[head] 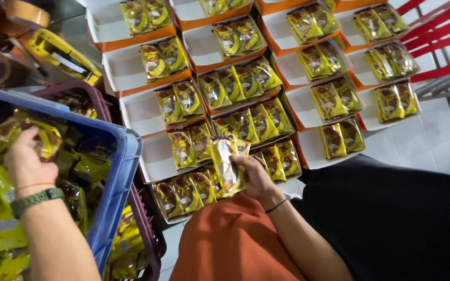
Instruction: The person picks up yellow packets of banana pie from a blue plastic crate and places them into open white and orange cardboard boxes arranged on a table.
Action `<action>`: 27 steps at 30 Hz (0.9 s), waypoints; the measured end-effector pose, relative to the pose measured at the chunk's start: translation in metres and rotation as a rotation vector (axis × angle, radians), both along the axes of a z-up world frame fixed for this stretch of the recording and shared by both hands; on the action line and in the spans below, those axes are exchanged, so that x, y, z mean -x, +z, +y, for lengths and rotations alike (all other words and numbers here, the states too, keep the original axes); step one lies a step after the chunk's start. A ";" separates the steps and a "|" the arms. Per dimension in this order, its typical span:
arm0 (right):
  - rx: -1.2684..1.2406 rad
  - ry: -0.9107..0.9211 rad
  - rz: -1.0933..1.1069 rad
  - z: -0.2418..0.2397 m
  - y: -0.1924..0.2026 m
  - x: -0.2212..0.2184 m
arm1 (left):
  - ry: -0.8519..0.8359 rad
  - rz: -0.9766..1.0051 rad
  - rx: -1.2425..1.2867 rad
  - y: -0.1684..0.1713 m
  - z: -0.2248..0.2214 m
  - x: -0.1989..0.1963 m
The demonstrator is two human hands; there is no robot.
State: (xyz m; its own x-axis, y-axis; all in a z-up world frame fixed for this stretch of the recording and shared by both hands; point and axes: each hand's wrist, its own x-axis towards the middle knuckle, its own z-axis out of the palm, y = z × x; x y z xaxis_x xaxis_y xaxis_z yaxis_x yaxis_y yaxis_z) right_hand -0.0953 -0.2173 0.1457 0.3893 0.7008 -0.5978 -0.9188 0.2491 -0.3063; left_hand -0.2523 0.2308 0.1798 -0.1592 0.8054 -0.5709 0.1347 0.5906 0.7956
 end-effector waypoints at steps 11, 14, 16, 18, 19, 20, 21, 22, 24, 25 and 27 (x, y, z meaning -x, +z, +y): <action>0.085 0.151 -0.214 0.012 0.003 -0.010 | -0.656 -0.989 -0.169 0.065 -0.130 0.039; 0.083 0.233 -0.275 0.023 0.004 -0.014 | -0.453 -1.082 -0.171 0.055 -0.139 0.043; 0.103 0.229 -0.268 0.026 0.002 -0.013 | -0.264 -1.289 -0.105 0.064 -0.138 0.044; 0.130 0.218 -0.257 0.025 0.000 -0.013 | -0.069 -1.485 -0.024 0.067 -0.132 0.051; 0.140 0.226 -0.244 0.023 -0.001 -0.013 | -0.020 -1.498 -0.010 0.065 -0.126 0.059; 0.150 0.234 -0.231 0.020 -0.002 -0.013 | 0.029 -1.511 0.004 0.064 -0.121 0.067; 0.149 0.236 -0.232 0.021 0.000 -0.013 | 0.030 -1.511 0.001 0.077 -0.121 0.061; 0.123 0.207 -0.201 0.022 0.002 -0.013 | 0.042 -1.093 -0.027 0.090 -0.121 0.055; 0.100 0.185 -0.167 0.020 0.005 -0.011 | 0.060 -0.672 -0.052 0.102 -0.123 0.054; 0.085 0.180 -0.166 0.019 0.004 -0.011 | 0.063 -0.598 -0.060 0.099 -0.123 0.056; 0.070 0.174 -0.166 0.020 0.006 -0.011 | 0.063 -0.524 -0.067 0.098 -0.127 0.057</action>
